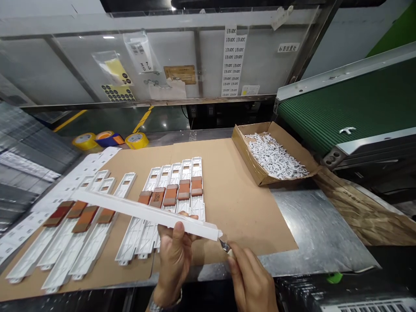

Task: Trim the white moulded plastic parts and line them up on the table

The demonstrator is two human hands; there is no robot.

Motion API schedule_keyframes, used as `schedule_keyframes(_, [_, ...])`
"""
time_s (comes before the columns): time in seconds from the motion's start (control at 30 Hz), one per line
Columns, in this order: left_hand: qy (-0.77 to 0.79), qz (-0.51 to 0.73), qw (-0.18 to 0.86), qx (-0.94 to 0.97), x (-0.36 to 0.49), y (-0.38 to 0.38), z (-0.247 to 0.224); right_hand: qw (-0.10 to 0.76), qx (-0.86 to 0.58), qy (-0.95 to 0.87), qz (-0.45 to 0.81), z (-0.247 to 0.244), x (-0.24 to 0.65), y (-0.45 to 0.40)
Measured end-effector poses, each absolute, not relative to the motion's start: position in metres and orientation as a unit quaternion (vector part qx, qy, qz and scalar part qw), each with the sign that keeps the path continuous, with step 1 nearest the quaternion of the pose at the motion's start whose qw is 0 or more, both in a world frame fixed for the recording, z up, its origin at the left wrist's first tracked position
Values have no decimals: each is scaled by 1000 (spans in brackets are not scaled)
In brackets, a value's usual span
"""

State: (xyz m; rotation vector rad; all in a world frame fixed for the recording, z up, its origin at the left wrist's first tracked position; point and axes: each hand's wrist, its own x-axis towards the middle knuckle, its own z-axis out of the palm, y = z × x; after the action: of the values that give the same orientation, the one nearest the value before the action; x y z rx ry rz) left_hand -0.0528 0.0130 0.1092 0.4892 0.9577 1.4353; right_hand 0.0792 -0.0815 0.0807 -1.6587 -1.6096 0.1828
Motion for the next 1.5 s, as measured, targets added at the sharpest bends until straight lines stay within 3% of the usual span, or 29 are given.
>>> schedule_keyframes(0.37, [438,622,614,211,-51,12,113,346,-650,-676,40,81,84,-80])
schedule_keyframes(1.17, [445,613,619,207,-50,10,119,332,-654,-679,-31,79,93,-82])
schedule_keyframes(1.37, [467,561,650,209,-51,2,127,387,-677,-625,24,76,110,-76])
schedule_keyframes(1.5, [434,441,733,280,-67,3,130,445,-695,-556,98,81,136,-69])
